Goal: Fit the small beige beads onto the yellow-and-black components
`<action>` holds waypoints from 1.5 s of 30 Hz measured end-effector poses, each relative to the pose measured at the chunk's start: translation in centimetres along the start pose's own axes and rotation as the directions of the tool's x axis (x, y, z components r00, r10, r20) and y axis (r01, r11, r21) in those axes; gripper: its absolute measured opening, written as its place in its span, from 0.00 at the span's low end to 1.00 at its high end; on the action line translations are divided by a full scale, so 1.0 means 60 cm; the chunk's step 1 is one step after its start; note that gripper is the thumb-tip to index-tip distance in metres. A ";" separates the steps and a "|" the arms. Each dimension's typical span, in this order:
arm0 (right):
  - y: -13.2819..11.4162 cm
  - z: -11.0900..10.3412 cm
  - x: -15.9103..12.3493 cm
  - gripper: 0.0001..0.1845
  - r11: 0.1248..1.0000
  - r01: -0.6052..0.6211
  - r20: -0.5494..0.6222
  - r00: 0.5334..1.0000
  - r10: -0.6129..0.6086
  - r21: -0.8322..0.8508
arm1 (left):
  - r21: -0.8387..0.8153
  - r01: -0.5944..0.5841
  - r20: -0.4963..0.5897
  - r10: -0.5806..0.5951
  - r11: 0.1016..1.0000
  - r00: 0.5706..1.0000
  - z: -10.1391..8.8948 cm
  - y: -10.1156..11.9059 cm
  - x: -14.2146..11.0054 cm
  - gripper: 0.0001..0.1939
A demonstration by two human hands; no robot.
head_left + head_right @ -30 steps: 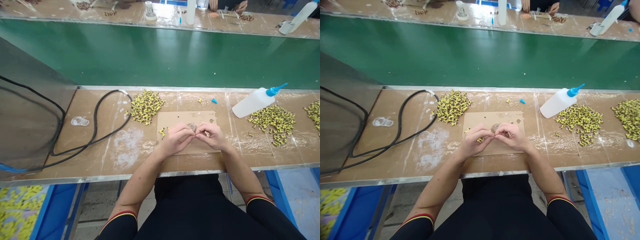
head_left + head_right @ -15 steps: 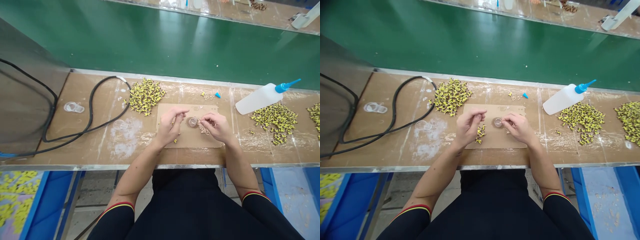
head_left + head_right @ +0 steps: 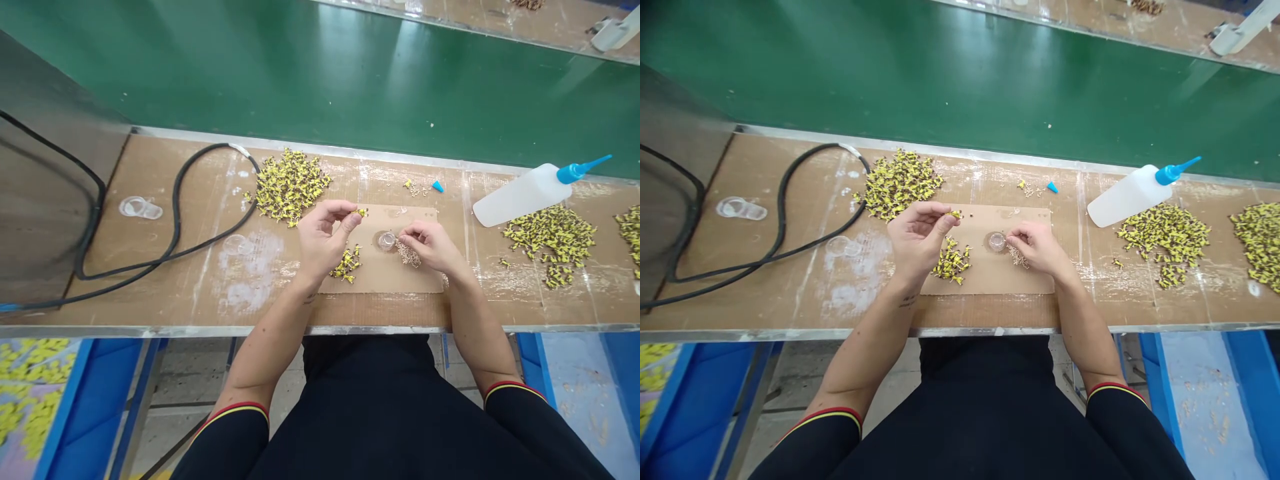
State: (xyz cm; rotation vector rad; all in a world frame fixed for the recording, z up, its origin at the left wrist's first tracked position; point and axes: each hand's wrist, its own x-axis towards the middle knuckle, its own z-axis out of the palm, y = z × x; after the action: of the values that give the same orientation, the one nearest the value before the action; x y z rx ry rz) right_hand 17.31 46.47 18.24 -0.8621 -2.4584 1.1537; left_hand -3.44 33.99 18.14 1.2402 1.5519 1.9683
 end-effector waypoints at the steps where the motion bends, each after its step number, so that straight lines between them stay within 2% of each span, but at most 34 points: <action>1: 0.000 0.000 0.001 0.10 1.000 -0.010 0.005 1.000 0.010 0.015 | 0.014 -0.010 -0.002 0.010 1.000 1.000 -0.001 -0.001 0.000 0.13; 17: 0.001 0.001 0.002 0.12 0.995 -0.069 0.026 0.997 0.068 0.068 | 0.080 -0.115 0.044 0.112 0.990 0.993 -0.003 -0.001 0.001 0.05; 33: -0.010 -0.003 0.000 0.10 0.995 -0.078 -0.001 0.997 0.078 0.057 | 0.125 -0.173 0.097 0.161 0.977 0.982 -0.001 0.002 0.000 0.05; 38: -0.016 -0.007 -0.007 0.08 0.989 0.055 -0.170 0.985 -0.031 0.134 | 0.124 -0.215 0.131 0.198 0.969 0.971 0.001 0.001 -0.002 0.08; 42: -0.033 -0.006 -0.017 0.06 0.968 0.223 -0.318 0.931 -0.177 0.116 | 0.128 -0.181 0.196 0.154 0.975 0.968 0.009 0.004 -0.013 0.10; 45: -0.044 -0.001 -0.023 0.06 0.931 0.353 -0.371 0.880 -0.296 0.095 | 0.141 -0.145 0.232 0.110 0.979 0.966 0.017 0.008 -0.022 0.08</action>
State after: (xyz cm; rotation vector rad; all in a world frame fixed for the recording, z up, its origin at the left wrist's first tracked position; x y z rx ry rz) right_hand 17.37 44.28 20.31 -0.5243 -2.0824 0.9629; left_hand -1.76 33.49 18.07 1.6028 1.5713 1.7342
